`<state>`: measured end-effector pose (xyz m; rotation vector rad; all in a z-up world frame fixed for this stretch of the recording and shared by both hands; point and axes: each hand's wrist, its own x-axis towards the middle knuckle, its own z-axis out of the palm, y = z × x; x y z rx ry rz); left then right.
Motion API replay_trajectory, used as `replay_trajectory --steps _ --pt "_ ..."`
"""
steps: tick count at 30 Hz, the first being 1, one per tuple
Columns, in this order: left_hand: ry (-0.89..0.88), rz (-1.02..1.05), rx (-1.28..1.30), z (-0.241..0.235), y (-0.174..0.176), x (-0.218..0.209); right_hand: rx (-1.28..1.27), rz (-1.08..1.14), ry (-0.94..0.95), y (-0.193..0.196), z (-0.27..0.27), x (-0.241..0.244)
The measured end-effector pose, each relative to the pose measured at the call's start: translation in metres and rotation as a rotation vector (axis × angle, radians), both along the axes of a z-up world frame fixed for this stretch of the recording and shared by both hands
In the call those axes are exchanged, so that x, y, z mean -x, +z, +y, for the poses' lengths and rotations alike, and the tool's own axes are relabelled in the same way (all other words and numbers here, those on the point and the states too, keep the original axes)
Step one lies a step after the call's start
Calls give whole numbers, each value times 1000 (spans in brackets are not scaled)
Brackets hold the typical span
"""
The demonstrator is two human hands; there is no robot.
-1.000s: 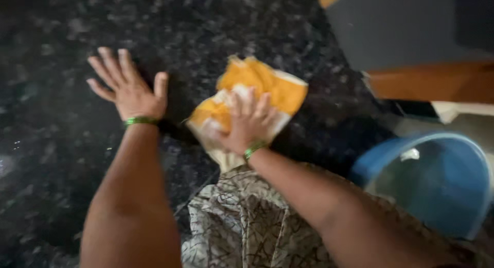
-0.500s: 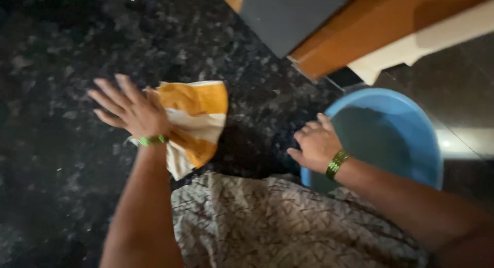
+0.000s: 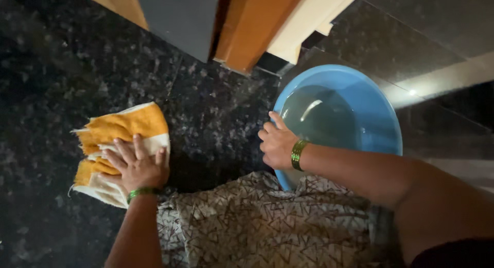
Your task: The person wipes a dark tiled floor with a yellow and white cloth, periodically dipping the cloth into a blue basin of water to rinse it. The person moves the basin aside to reach different areas and continues wiping the floor surface.
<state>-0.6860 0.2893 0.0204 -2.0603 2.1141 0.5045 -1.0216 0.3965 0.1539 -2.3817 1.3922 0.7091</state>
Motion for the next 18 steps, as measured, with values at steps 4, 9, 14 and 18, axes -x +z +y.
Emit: replay_trajectory --steps 4,9,14,18 --pt "11 -11 -21 -1 -10 -5 36 -13 29 -4 23 21" --pt "27 -34 -45 4 -16 -13 -6 84 50 -8 59 61" --pt "50 -54 -98 18 -12 -20 -160 337 50 2 87 103" --pt "83 -56 -86 34 -13 -24 -332 567 54 6 103 131"
